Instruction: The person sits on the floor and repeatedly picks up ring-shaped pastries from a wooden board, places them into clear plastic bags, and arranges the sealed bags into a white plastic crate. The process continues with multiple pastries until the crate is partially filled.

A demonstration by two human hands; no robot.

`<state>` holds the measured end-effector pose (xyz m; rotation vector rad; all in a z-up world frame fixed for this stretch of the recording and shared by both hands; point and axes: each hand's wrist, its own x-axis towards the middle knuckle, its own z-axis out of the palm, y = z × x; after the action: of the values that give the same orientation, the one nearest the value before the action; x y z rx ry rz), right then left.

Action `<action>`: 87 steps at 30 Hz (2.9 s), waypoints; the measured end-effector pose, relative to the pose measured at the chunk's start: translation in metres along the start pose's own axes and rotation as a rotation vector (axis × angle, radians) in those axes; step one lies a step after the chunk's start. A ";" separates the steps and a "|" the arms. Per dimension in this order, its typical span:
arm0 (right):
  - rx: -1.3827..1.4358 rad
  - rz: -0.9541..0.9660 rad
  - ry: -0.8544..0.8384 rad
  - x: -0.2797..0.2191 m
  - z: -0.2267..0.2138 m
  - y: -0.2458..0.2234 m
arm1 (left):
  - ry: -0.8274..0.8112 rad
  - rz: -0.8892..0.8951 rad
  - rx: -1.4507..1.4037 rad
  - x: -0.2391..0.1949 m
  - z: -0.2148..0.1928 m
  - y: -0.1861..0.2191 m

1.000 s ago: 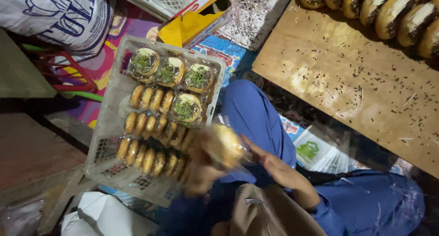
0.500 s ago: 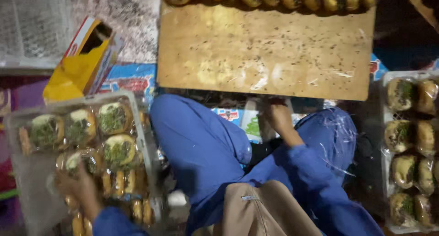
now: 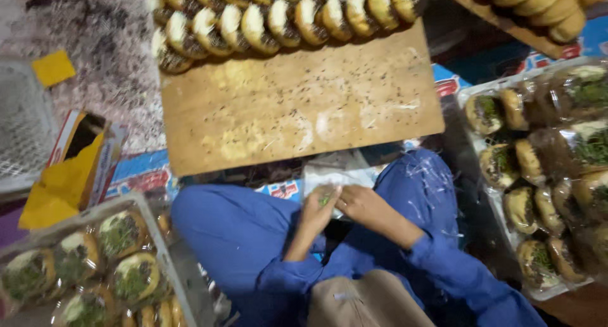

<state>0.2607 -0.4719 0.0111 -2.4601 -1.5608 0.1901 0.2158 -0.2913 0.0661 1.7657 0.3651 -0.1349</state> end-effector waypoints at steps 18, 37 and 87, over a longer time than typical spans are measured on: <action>0.091 1.111 0.913 0.135 -0.181 0.239 | 0.475 0.034 -1.482 0.098 -0.060 0.039; 0.153 0.754 0.865 0.062 -0.092 0.117 | 0.137 -0.148 -1.917 0.103 -0.068 0.014; 0.926 0.159 0.059 -0.002 -0.061 0.008 | 0.418 0.089 -0.135 -0.076 -0.104 0.104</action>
<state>0.2809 -0.4839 0.0684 -1.8022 -0.9194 0.6813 0.1660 -0.2230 0.2084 1.6662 0.5810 0.3207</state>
